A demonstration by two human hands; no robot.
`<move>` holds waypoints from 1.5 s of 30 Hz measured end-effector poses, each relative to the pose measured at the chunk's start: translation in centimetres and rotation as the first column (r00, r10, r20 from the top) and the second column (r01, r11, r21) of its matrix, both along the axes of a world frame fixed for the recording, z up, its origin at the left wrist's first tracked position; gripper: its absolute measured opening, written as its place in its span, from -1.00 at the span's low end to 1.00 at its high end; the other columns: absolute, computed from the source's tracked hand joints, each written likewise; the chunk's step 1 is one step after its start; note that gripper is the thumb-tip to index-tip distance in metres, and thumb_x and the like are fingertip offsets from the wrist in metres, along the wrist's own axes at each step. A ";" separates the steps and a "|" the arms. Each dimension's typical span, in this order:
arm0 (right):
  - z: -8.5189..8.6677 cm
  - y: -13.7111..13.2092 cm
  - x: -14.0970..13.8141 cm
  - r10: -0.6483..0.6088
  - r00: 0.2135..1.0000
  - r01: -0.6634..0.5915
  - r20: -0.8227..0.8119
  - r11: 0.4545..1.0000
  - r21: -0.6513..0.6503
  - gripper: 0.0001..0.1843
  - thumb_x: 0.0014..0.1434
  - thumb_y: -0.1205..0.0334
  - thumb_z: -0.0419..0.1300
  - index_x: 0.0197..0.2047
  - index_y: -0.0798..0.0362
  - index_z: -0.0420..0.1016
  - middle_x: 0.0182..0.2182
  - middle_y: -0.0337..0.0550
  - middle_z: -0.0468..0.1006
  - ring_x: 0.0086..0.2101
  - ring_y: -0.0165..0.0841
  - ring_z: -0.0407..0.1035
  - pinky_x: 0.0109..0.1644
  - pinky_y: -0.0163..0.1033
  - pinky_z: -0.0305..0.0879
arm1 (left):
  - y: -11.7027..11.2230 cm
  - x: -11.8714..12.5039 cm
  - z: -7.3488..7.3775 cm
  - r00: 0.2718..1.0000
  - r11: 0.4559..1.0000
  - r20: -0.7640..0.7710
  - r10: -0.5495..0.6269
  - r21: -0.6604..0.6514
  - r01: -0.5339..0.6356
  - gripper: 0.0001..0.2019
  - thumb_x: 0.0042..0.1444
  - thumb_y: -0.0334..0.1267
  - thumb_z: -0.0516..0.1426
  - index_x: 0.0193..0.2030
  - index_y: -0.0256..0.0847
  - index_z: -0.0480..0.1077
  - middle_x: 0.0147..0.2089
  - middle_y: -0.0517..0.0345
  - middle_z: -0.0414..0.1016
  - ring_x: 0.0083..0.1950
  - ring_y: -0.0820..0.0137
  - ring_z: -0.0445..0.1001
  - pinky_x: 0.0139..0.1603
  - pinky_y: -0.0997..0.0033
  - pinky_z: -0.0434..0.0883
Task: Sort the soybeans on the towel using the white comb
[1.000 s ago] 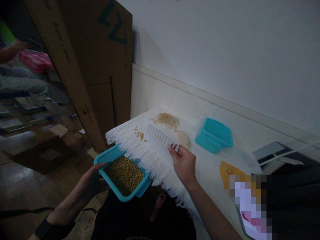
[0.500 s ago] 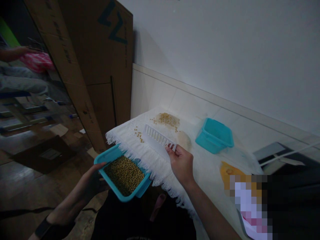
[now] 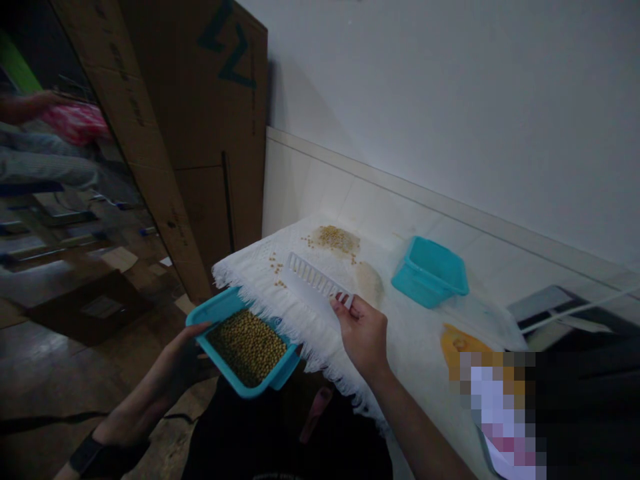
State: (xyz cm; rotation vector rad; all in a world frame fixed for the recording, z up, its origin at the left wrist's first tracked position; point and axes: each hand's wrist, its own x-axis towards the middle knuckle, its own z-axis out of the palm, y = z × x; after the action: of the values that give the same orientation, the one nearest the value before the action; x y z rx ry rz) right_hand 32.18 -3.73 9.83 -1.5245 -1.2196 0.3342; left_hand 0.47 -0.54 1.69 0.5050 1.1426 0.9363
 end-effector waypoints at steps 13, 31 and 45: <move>-0.5 0.8 -0.5 0.135 0.991 -0.134 0.026 0.991 -0.024 -0.65 0.21 -0.09 0.40 -0.33 0.05 0.76 -0.38 -0.08 0.78 -0.37 -0.14 0.68 -0.32 -0.19 0.54 | 0.6 -0.4 -0.9 0.998 0.996 -0.034 0.060 -0.057 -0.062 -0.53 0.00 0.12 0.43 -0.08 -0.17 0.59 -0.24 -0.01 0.71 -0.32 0.15 0.67 -0.29 0.17 0.65; -0.1 2.4 -0.2 -0.021 1.000 0.021 -0.008 1.000 0.022 -0.54 0.16 -0.18 0.40 -0.19 0.08 0.80 -0.21 0.04 0.82 -0.21 0.03 0.75 -0.14 -0.01 0.68 | 0.6 -0.3 -0.5 0.997 0.996 -0.016 0.070 -0.046 -0.070 -0.61 0.06 0.07 0.42 -0.10 -0.15 0.60 -0.21 0.01 0.72 -0.29 0.15 0.70 -0.29 0.19 0.67; 0.1 1.3 -1.1 -0.035 0.999 0.036 -0.039 0.999 0.023 -0.46 0.12 -0.27 0.44 -0.19 0.08 0.80 -0.19 0.06 0.82 -0.19 0.05 0.75 -0.11 0.01 0.70 | 0.5 -0.6 -0.2 0.999 0.998 -0.003 0.044 -0.036 -0.044 -0.50 0.04 0.08 0.43 0.02 -0.17 0.57 -0.08 -0.05 0.72 -0.23 0.12 0.72 -0.25 0.18 0.65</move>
State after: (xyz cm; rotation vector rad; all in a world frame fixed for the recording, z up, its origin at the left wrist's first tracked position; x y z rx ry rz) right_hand 31.04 -2.40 9.89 -1.5113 -1.1613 0.3230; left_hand -0.09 -0.03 1.50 0.4528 1.1745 0.9519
